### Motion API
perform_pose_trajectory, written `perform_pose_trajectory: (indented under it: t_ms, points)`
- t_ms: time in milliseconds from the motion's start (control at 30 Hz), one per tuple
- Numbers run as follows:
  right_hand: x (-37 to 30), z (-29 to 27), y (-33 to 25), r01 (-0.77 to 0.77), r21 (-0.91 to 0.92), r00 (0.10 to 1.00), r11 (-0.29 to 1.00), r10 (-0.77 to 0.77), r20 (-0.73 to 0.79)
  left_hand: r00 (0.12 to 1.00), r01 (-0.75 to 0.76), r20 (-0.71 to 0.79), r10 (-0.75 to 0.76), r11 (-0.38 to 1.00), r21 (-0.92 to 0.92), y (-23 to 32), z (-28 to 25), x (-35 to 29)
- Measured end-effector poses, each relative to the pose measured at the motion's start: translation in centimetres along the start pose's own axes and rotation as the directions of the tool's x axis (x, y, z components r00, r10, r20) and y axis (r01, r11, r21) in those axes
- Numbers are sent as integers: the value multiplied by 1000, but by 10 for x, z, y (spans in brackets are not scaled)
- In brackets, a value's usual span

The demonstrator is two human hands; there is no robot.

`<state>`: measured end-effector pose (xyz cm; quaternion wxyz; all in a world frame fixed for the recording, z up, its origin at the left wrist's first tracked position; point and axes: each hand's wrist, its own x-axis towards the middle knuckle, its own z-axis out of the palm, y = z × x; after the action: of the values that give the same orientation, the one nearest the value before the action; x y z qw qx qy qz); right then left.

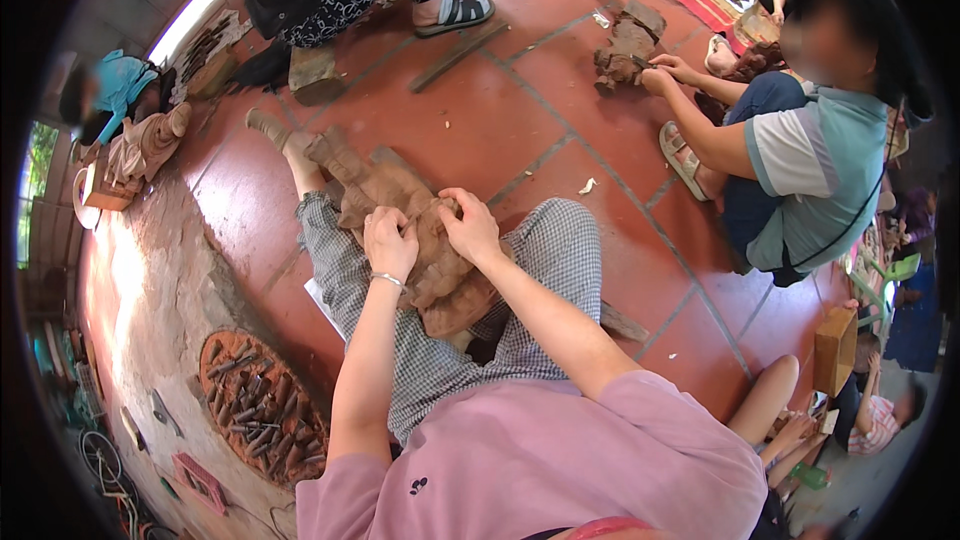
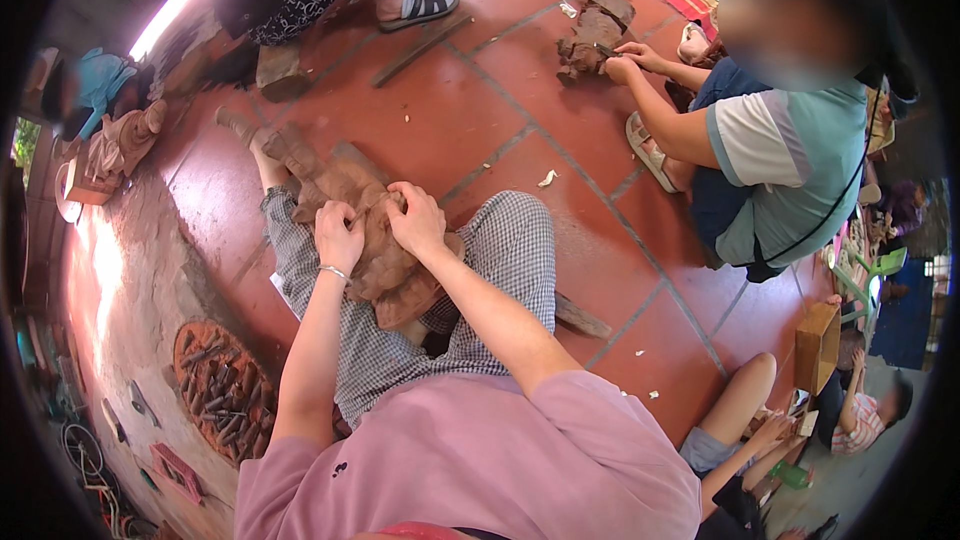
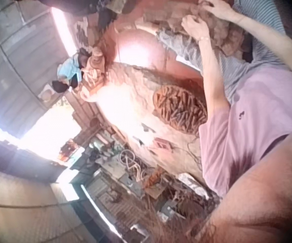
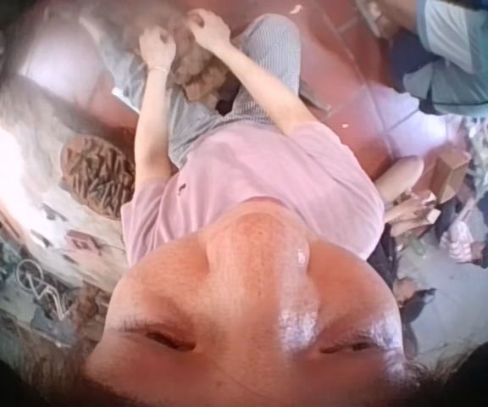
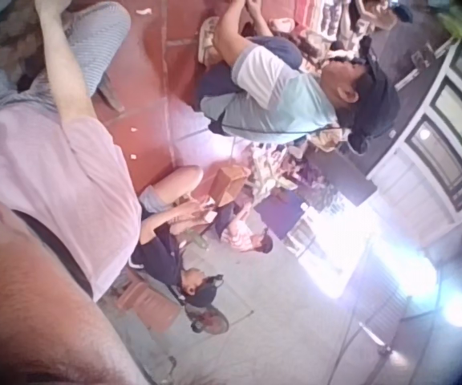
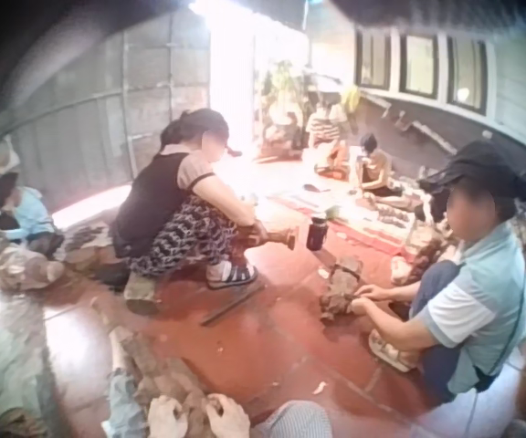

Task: The person sits on the floor and carves a wooden figurine by hand, shaping and smoothing its surface. The person rotates the figurine to work on different sides and continues refining the details throughout the clip.

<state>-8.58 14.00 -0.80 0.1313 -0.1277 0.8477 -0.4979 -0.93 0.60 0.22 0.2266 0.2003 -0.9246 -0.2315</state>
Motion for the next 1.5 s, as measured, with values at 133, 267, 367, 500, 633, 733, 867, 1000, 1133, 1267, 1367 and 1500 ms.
perform_pose_trajectory:
  t_ms: [133, 267, 367, 500, 633, 733, 867, 1000, 1133, 1267, 1367, 1500]
  points:
    - [5, 5, 13, 57, 29, 998, 998, -56, -22, 996, 2, 87, 1, 999, -32, -9, -24, -13]
    - [5, 2, 13, 69, 87, 997, 994, -67, -26, 975, 213, 65, -211, 976, -37, -17, -46, -19]
    - [4, -3, 6, -27, 65, 998, 998, 23, 62, 924, 382, 17, -382, 921, -76, -13, -56, -24]
    - [2, -3, 4, -49, 66, 995, 997, 43, 93, 915, 399, 8, -403, 903, -163, -13, -44, -32]
    - [4, -3, 4, -60, 66, 993, 996, 53, 103, 972, 232, 53, -229, 971, -52, 1, -35, -27]
    - [4, -4, 3, -44, 67, 995, 997, 37, 95, 965, 235, 122, -231, 972, -21, 5, -31, -30]
    - [4, -3, 8, -18, 83, 996, 996, 11, 92, 972, 202, 136, -191, 977, -69, 0, -30, -29]
    - [7, -4, 7, -76, 87, 991, 993, 66, 117, 996, 69, 61, -66, 996, -51, 7, -8, -13]
    - [6, -3, 11, -27, 81, 996, 996, 20, 89, 986, 72, 149, -70, 997, -8, 5, -21, -16]
    - [6, -3, 9, -31, 68, 996, 997, 25, 90, 974, 95, 208, -85, 995, -37, -6, -34, -27]
    - [4, -4, 2, -70, 59, 991, 996, 63, 114, 990, 24, 137, -17, 998, -53, -1, -16, -12]
    - [6, 0, 9, -19, 62, 997, 998, 14, 79, 968, 82, 240, -68, 995, -52, -4, -21, -11]
